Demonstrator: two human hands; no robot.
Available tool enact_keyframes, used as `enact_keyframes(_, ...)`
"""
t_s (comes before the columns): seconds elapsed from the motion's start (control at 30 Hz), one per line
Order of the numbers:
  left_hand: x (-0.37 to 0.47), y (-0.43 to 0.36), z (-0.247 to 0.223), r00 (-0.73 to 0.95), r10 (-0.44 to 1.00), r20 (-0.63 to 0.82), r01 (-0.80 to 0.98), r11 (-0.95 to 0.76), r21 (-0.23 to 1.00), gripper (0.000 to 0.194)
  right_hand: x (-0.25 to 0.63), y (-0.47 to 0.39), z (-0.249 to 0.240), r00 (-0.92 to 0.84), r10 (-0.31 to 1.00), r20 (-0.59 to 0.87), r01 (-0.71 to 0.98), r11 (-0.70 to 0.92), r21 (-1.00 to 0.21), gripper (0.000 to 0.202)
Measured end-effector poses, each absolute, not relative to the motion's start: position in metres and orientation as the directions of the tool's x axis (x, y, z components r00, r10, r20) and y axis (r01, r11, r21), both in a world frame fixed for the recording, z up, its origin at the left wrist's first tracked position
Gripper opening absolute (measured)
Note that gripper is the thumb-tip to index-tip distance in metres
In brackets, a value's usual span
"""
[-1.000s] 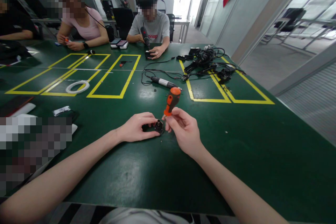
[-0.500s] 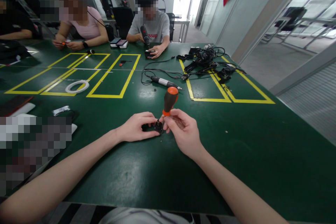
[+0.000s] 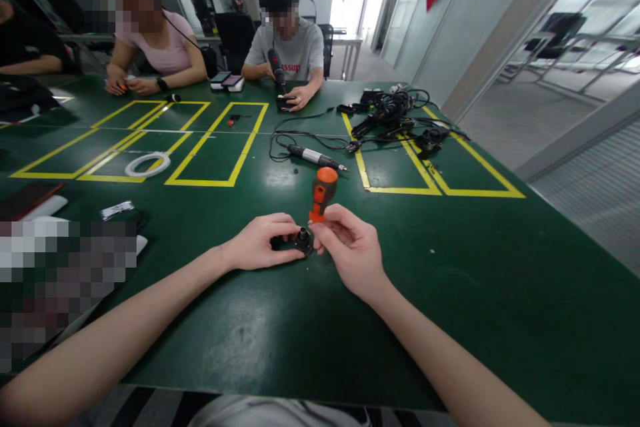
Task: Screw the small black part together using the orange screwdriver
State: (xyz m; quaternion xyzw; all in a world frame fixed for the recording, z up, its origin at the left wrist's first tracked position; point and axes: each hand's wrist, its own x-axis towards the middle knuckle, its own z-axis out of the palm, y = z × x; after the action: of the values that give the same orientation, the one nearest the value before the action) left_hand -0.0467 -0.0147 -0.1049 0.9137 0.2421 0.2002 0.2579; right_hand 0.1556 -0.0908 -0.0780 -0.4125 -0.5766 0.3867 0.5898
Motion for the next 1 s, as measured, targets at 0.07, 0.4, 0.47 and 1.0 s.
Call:
enact_keyframes(0.07, -0.0467, -0.0144, -0.1047, 0.802, 0.545, 0.243, 0.336, -0.749, 0.571, 0.028, 0.1553, -0.0906, -0.0791, 0.037, 0.932, 0.361, 0.001, 0.361, -0.932, 0.032)
enact_keyframes(0.4, -0.0472, -0.0155, -0.105, 0.801, 0.55, 0.237, 0.338, -0.742, 0.579, 0.029, 0.156, -0.0916, -0.0811, 0.041, 0.934, 0.354, 0.015, 0.353, -0.935, 0.031)
enact_keyframes(0.47, -0.0471, -0.0154, -0.1049, 0.802, 0.548, 0.237, 0.338, -0.744, 0.577, 0.028, 0.1563, -0.0913, -0.0814, 0.019, 0.934, 0.358, 0.016, 0.357, -0.934, 0.031)
enact_keyframes(1.0, -0.0467, -0.015, -0.1056, 0.802, 0.545, 0.246, 0.336, -0.751, 0.568, 0.028, 0.1553, -0.0916, -0.083, 0.042, 0.928, 0.37, 0.022, 0.37, -0.929, 0.031)
